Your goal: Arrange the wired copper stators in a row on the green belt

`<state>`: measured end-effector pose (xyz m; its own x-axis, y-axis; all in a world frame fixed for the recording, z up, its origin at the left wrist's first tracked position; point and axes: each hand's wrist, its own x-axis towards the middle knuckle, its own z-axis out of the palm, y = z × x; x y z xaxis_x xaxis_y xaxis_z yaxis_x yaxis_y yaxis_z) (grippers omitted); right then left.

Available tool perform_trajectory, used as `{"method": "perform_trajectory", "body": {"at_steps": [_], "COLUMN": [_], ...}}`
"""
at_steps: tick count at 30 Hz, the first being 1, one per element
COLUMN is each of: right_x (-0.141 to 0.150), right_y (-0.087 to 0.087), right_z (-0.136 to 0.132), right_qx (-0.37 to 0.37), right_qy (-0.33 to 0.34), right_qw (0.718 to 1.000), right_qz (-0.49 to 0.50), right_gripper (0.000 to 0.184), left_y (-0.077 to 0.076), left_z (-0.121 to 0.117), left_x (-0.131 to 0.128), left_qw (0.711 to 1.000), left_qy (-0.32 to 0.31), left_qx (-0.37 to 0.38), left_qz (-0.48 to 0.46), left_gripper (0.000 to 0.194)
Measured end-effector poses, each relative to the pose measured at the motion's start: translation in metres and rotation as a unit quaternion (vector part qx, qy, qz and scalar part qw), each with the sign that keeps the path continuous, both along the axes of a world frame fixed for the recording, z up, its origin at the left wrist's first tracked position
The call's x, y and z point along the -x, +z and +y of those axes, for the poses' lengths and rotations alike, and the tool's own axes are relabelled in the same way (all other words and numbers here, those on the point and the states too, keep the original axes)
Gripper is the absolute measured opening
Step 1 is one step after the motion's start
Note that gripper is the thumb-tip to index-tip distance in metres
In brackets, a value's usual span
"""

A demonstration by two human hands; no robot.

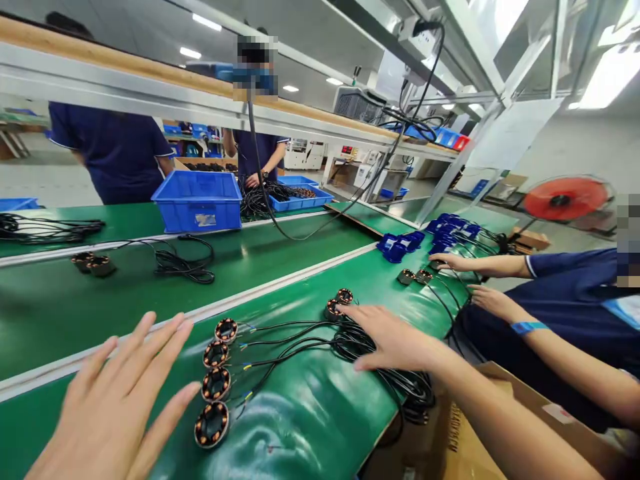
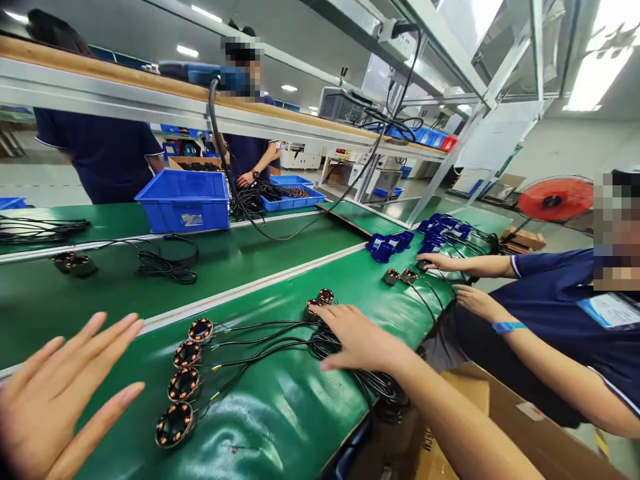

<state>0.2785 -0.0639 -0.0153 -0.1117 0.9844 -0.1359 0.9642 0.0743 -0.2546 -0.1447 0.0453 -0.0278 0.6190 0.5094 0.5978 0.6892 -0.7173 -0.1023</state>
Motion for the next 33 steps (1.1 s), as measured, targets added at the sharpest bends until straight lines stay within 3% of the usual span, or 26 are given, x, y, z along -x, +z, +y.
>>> {"method": "perform_trajectory", "body": {"at_steps": [3,6,10,13,18,25,29,33], "right_x": [-0.028,-0.038,-0.038,-0.037,-0.039,-0.031,-0.021,-0.006], "right_y": [-0.073,-0.111,-0.116,-0.110,-0.109,-0.110,-0.096,-0.095], "right_z": [-0.034,-0.040,-0.037,-0.044,-0.062,-0.074,-0.127,-0.202], "right_qx": [0.065,0.021,-0.049,-0.024,-0.022,0.016,-0.027,-0.130], "right_qy": [-0.102,-0.169,-0.184,-0.153,-0.149,-0.182,-0.210,-0.206], "right_qw": [0.988,0.979,0.975,0.982,0.986,0.977,0.977,0.970], "right_qz": [-0.097,-0.114,-0.114,-0.105,-0.073,-0.113,-0.022,0.026], "right_gripper": [0.121,0.114,0.103,0.100,0.079,0.082,0.076,0.075], "left_y": [-0.036,-0.078,-0.121,-0.137,-0.139,-0.131,-0.126,-0.107], "left_z": [0.015,0.020,0.018,0.025,0.041,0.053,0.065,0.073], "left_x": [-0.010,-0.025,-0.047,-0.052,-0.047,-0.042,-0.045,-0.075], "left_qw": [0.996,0.988,0.981,0.981,0.985,0.976,0.957,0.912], "left_qy": [-0.024,-0.023,0.003,0.023,-0.015,-0.063,-0.118,-0.176], "left_qx": [0.030,0.091,0.148,0.158,0.128,0.148,0.197,0.298], "left_qz": [0.074,0.121,0.128,0.110,0.111,0.149,0.175,0.221], "left_gripper": [0.073,0.083,0.098,0.098,0.099,0.104,0.109,0.112]}}
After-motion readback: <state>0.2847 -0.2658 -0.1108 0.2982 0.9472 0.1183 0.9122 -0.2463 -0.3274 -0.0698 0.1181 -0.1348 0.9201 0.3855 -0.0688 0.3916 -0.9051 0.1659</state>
